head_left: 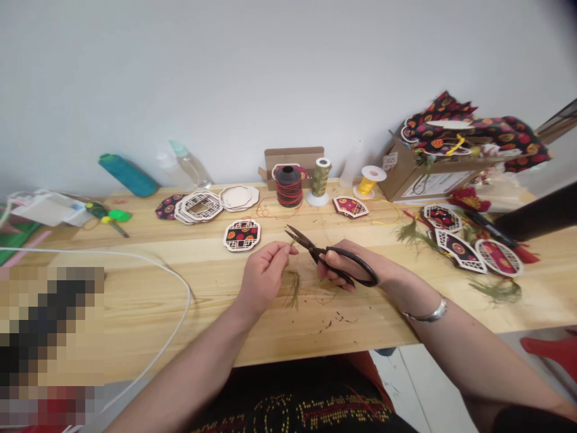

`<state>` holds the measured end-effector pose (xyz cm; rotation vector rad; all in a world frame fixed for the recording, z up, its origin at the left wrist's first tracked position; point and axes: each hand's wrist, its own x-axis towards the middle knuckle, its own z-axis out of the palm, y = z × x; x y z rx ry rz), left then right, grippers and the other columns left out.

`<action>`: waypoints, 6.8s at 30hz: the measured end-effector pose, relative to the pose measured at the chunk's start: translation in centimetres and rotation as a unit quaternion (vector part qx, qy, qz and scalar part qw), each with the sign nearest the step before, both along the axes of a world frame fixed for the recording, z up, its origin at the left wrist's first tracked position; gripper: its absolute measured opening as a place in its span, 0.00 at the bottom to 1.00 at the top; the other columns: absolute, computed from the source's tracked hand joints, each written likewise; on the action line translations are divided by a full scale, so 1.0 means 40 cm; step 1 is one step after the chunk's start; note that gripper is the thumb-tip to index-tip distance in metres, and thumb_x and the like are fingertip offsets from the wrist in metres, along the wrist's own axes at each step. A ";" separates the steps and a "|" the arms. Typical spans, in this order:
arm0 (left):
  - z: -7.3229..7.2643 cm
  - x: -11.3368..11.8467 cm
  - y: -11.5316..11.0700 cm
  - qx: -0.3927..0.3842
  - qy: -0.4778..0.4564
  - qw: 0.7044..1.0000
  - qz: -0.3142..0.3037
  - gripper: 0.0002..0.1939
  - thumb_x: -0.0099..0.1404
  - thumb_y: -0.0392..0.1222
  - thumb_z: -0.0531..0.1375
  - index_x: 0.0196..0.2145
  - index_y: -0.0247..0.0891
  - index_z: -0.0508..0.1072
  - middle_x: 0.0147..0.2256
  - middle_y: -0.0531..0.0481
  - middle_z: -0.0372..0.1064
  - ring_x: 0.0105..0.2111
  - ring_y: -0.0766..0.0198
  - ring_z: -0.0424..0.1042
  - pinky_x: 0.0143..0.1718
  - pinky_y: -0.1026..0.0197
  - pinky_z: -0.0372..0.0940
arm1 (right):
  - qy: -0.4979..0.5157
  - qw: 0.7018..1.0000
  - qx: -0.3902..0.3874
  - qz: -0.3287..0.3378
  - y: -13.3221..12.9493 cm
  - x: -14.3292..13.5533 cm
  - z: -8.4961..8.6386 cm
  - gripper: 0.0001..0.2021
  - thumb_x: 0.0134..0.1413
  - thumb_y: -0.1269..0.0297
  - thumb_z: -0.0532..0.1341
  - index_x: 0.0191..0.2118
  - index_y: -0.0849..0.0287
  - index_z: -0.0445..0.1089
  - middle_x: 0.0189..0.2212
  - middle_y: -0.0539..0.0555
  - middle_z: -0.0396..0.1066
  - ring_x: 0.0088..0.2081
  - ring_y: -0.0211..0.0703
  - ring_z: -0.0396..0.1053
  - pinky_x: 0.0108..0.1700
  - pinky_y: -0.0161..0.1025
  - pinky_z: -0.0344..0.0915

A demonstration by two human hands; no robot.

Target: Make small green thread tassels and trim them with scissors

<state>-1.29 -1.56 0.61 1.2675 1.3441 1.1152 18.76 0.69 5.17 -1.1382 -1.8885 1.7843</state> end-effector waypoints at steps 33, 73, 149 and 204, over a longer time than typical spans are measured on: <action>0.007 0.004 0.015 0.073 -0.186 0.975 0.096 0.06 0.59 0.40 0.60 0.28 0.37 0.76 0.19 0.56 0.61 0.24 0.71 0.59 0.33 0.66 0.58 | 0.091 0.995 -0.028 -0.006 0.003 0.001 -0.019 0.29 0.46 0.37 0.56 0.26 0.65 0.65 0.14 0.43 0.52 0.15 0.27 0.48 0.14 0.29 0.45; 0.020 0.015 0.026 -0.105 -0.376 0.920 0.036 0.06 0.56 0.37 0.62 0.25 0.32 0.69 0.16 0.60 0.49 0.17 0.75 0.49 0.21 0.68 0.55 | -0.630 0.743 0.218 -0.052 0.075 0.175 -0.001 0.19 0.51 0.58 0.54 0.38 0.69 0.74 0.33 0.70 0.73 0.34 0.54 0.72 0.30 0.40 0.61; 0.006 0.030 -0.007 -0.049 -0.142 0.986 -0.073 0.11 0.61 0.45 0.58 0.27 0.35 0.72 0.20 0.54 0.61 0.20 0.72 0.55 0.21 0.66 0.49 | 0.120 0.948 0.177 -0.235 0.035 -0.095 -0.076 0.09 0.42 0.61 0.68 0.22 0.60 0.72 0.22 0.50 0.68 0.28 0.37 0.63 0.33 0.36 0.59; 0.011 0.030 -0.007 0.046 0.017 0.986 -0.161 0.12 0.65 0.43 0.52 0.30 0.37 0.72 0.26 0.52 0.66 0.28 0.65 0.63 0.34 0.62 0.58 | 0.338 0.927 -0.061 -0.151 0.032 -0.078 -0.057 0.16 0.47 0.55 0.64 0.27 0.58 0.57 0.22 0.47 0.69 0.20 0.33 0.67 0.19 0.30 0.54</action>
